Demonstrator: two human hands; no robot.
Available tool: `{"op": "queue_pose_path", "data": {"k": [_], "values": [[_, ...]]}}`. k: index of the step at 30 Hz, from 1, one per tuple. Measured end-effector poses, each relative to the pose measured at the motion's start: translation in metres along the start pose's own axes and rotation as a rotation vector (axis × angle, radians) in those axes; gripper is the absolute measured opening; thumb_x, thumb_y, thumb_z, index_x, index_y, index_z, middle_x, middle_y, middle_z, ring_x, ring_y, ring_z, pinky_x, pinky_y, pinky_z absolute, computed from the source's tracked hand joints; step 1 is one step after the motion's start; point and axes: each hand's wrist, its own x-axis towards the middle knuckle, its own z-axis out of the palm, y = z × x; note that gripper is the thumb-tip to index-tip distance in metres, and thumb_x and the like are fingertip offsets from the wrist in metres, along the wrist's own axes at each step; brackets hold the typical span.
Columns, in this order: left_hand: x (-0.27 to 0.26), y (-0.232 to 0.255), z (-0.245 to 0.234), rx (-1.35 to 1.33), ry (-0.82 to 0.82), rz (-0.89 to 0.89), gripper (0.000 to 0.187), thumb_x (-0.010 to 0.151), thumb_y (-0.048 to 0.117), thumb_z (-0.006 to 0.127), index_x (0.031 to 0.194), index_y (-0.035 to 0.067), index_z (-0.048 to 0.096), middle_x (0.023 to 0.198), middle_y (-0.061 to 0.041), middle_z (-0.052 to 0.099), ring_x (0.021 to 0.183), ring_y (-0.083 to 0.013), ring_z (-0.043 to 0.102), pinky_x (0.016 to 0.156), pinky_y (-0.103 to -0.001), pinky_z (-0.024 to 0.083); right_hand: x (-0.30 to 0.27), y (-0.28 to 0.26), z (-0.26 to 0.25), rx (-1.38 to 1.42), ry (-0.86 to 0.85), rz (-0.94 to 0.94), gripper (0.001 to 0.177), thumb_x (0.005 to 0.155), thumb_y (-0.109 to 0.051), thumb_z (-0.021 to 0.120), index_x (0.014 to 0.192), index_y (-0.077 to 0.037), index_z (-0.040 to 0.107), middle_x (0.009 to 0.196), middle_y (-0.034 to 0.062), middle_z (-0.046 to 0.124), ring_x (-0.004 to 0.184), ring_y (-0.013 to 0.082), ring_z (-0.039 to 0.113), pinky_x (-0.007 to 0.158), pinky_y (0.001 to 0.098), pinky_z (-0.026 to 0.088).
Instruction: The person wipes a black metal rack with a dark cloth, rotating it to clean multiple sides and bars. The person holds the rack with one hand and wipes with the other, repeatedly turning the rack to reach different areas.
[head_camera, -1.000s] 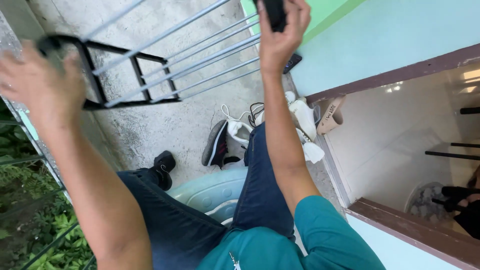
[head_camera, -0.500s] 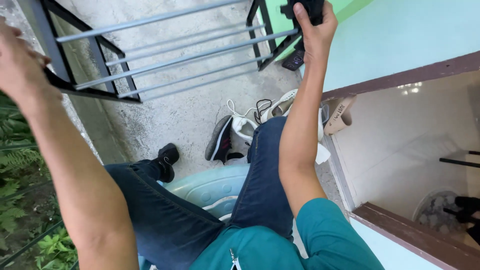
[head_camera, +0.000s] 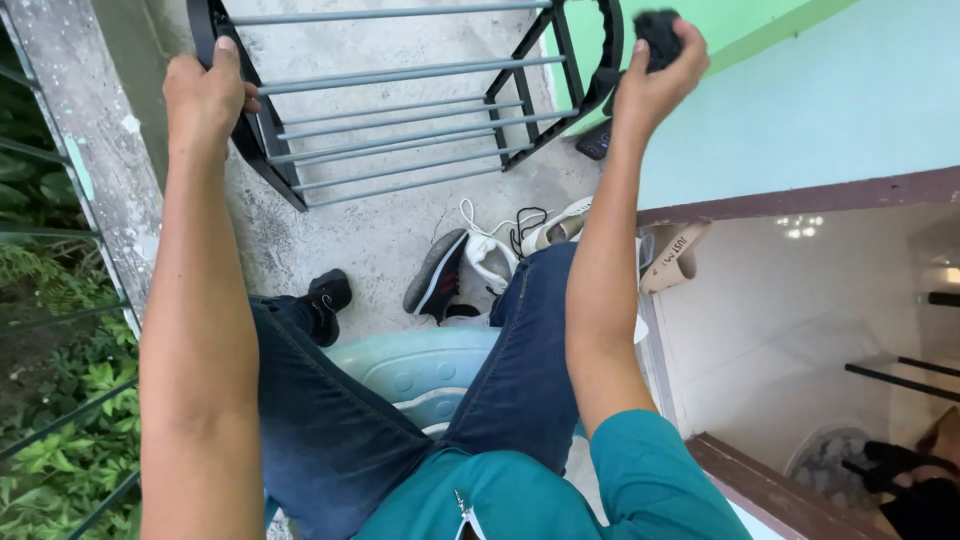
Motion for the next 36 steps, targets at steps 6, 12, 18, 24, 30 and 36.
{"op": "queue_pose_path", "data": {"k": [6,12,18,24,30,36], "values": [[0.001,-0.002,-0.003,0.139,-0.038,-0.09,0.05,0.104,0.004,0.038,0.15,0.0,0.019,0.137,-0.021,0.053,0.124,-0.0312,0.057,0.106,-0.049,0.047,-0.056,-0.018,0.062,-0.388,-0.571,-0.158,0.057,0.077,0.021,0.053,0.117,-0.017,0.067,0.126,0.0098,0.054,0.113,0.0338,0.048,0.095,0.0432,0.047],[0.002,0.0,0.003,0.236,-0.089,-0.112,0.058,0.096,-0.009,0.038,0.148,0.0,0.014,0.137,-0.029,0.046,0.121,-0.0413,0.051,0.094,-0.054,0.047,-0.162,-0.041,0.122,-0.955,-1.562,-0.109,0.021,0.095,-0.016,0.059,0.115,-0.01,0.062,0.122,0.0155,0.058,0.117,0.0362,0.052,0.098,0.0482,0.045],[-0.005,0.008,0.012,0.171,-0.053,0.089,0.03,0.097,0.009,0.05,0.124,0.0,0.042,0.109,-0.021,0.061,0.093,-0.0314,0.063,0.081,-0.047,0.054,-0.203,-0.216,0.085,-0.129,-1.193,-0.38,0.055,0.074,0.01,0.072,0.125,-0.007,0.063,0.124,0.0092,0.06,0.115,0.0305,0.053,0.096,0.0439,0.05],[-0.035,0.054,0.029,-0.327,-0.081,0.257,0.041,0.107,0.04,0.06,0.079,0.015,0.045,0.06,0.0,0.049,0.045,-0.009,0.047,0.04,-0.028,0.039,-0.177,-0.19,0.109,0.047,-0.797,-0.557,0.069,0.08,0.024,0.057,0.137,-0.015,0.052,0.128,0.0109,0.057,0.117,0.0304,0.053,0.098,0.0396,0.053],[-0.068,0.091,0.013,-0.509,-0.169,0.357,0.034,0.105,0.038,0.043,0.095,0.012,0.062,0.071,0.0,0.056,0.052,-0.0065,0.047,0.04,-0.023,0.039,-0.094,-0.195,0.069,0.5,-0.456,-0.075,0.043,0.095,0.006,0.054,0.131,-0.018,0.06,0.129,0.0042,0.059,0.129,0.0232,0.054,0.12,0.0399,0.045],[-0.095,0.104,0.08,-0.238,-0.078,0.997,0.029,0.111,0.024,0.033,0.114,0.002,0.051,0.089,-0.01,0.052,0.082,-0.0243,0.05,0.072,-0.039,0.04,-0.079,-0.247,0.014,0.741,-0.449,0.045,0.045,0.112,-0.04,0.051,0.148,-0.013,0.047,0.143,0.0086,0.058,0.135,0.0221,0.058,0.116,0.0328,0.05]]}}
